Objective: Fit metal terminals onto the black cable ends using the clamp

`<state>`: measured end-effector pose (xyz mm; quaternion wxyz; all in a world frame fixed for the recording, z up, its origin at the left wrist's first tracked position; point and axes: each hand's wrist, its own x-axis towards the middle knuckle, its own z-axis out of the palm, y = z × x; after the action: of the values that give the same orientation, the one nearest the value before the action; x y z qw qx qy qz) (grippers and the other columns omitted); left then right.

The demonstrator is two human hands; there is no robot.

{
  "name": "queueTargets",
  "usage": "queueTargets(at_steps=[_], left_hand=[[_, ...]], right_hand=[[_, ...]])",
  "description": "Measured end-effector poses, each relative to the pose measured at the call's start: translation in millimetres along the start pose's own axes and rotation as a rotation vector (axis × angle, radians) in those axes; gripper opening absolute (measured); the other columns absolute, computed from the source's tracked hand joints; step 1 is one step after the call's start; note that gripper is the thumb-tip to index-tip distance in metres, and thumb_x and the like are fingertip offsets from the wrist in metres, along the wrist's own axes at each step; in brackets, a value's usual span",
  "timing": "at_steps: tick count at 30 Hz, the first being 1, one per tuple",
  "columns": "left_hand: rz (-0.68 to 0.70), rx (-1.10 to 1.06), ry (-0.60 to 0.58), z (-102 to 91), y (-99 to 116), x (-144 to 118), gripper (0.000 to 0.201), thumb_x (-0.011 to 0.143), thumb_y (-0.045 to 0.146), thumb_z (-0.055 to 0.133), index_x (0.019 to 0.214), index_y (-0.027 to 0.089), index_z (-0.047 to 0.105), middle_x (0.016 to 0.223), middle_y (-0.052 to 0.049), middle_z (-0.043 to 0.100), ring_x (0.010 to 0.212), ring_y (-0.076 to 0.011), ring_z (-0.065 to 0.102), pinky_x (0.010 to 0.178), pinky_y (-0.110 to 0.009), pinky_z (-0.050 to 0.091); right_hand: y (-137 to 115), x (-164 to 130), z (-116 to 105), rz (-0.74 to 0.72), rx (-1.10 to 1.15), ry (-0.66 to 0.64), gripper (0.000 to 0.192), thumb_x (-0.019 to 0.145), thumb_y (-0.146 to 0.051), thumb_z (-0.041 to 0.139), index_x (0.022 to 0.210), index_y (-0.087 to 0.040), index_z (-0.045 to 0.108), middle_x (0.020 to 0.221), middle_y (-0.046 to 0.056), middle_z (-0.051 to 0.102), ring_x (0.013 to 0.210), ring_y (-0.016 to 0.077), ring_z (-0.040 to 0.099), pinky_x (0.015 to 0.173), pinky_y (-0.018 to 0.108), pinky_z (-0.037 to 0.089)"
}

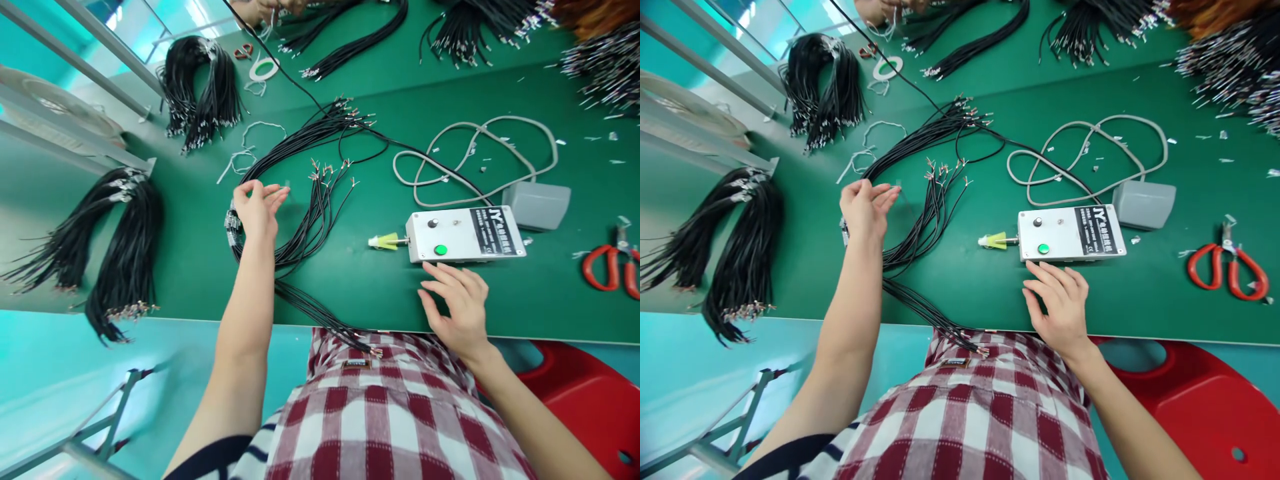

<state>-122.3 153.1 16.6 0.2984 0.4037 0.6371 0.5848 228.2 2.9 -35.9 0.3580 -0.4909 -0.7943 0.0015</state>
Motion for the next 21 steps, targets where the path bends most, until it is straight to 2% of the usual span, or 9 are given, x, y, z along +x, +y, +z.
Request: queueTargets(at_steps=[2,3,6,7,8,11,14,18,21], left_hand=[[0.066,0.052,-0.103,-1.0,7.9,-23.7,0.008,0.098,0.024,0.055,0.101,0.020,0.049,0.082,0.005,0.059,0.073,-0.0063,0.061,0.073,-0.022,0.049],[0.096,0.097,-0.242,-0.9,12.0,-45.2,0.017,0.089,0.024,0.069,0.096,0.019,0.054,0.081,0.003,0.062,0.075,-0.0096,0.062,0.072,-0.023,0.050],[0.319,0.470,-1.346,-3.1,26.4,-120.1,0.005,0.092,0.021,0.062,0.097,0.021,0.063,0.093,-0.004,0.068,0.087,-0.0174,0.065,0.077,-0.028,0.050],[0.391,0.612,-1.522,-5.2,31.2,-140.3,0.006,0.094,0.018,0.058,0.095,0.020,0.063,0.092,-0.005,0.068,0.087,-0.0188,0.065,0.076,-0.030,0.048],[0.458,0.752,-1.602,-7.8,35.3,-155.7,0.009,0.093,0.014,0.056,0.094,0.019,0.063,0.092,-0.006,0.068,0.086,-0.0206,0.064,0.075,-0.032,0.047],[0.559,1.140,-1.534,-17.7,41.4,-171.4,0.013,0.086,0.006,0.053,0.090,0.016,0.060,0.090,-0.010,0.066,0.085,-0.0251,0.062,0.074,-0.037,0.044],[0.523,1.276,-1.478,-27.2,40.0,-157.9,0.019,0.081,0.001,0.052,0.089,0.016,0.059,0.087,-0.010,0.065,0.084,-0.0253,0.060,0.075,-0.036,0.043],[0.397,0.962,-1.503,-35.1,36.7,-131.5,0.019,0.088,0.005,0.047,0.082,0.019,0.057,0.083,-0.005,0.063,0.081,-0.0202,0.059,0.073,-0.031,0.043],[0.226,0.689,-1.367,-36.0,34.2,-119.9,0.012,0.091,0.013,0.047,0.090,0.020,0.057,0.087,-0.003,0.064,0.080,-0.0168,0.060,0.073,-0.027,0.047]], right_hand=[[0.4,-0.3,1.4,0.013,0.038,-0.022,0.023,0.085,-0.014,0.069,0.104,-0.026,0.061,0.118,0.006,0.075,0.114,0.0264,0.066,0.102,0.048,0.045],[1.0,0.2,1.7,0.018,0.053,-0.029,0.023,0.085,-0.014,0.069,0.104,-0.025,0.062,0.117,0.006,0.075,0.114,0.0261,0.066,0.101,0.047,0.046],[2.3,2.5,2.2,0.017,0.084,-0.055,0.021,0.085,-0.013,0.069,0.102,-0.025,0.063,0.117,0.006,0.075,0.114,0.0259,0.066,0.100,0.046,0.047],[2.5,3.0,2.3,0.014,0.092,-0.067,0.021,0.086,-0.013,0.069,0.101,-0.025,0.063,0.117,0.006,0.075,0.114,0.0259,0.066,0.099,0.046,0.047],[2.6,3.3,2.4,0.011,0.101,-0.078,0.020,0.086,-0.013,0.069,0.101,-0.025,0.063,0.117,0.006,0.075,0.114,0.0258,0.066,0.099,0.045,0.048],[3.0,3.0,2.9,0.006,0.120,-0.100,0.019,0.086,-0.013,0.068,0.101,-0.025,0.064,0.116,0.006,0.075,0.113,0.0255,0.066,0.097,0.045,0.048],[3.7,2.7,3.7,0.014,0.135,-0.117,0.017,0.087,-0.014,0.066,0.101,-0.025,0.065,0.116,0.005,0.075,0.113,0.0253,0.067,0.097,0.044,0.049],[3.9,3.7,4.3,0.025,0.155,-0.119,0.016,0.088,-0.015,0.065,0.100,-0.025,0.066,0.115,0.005,0.076,0.112,0.0249,0.067,0.097,0.044,0.049],[3.4,4.5,4.2,0.020,0.169,-0.119,0.016,0.088,-0.015,0.065,0.100,-0.025,0.066,0.114,0.006,0.076,0.111,0.0249,0.067,0.097,0.044,0.049]])
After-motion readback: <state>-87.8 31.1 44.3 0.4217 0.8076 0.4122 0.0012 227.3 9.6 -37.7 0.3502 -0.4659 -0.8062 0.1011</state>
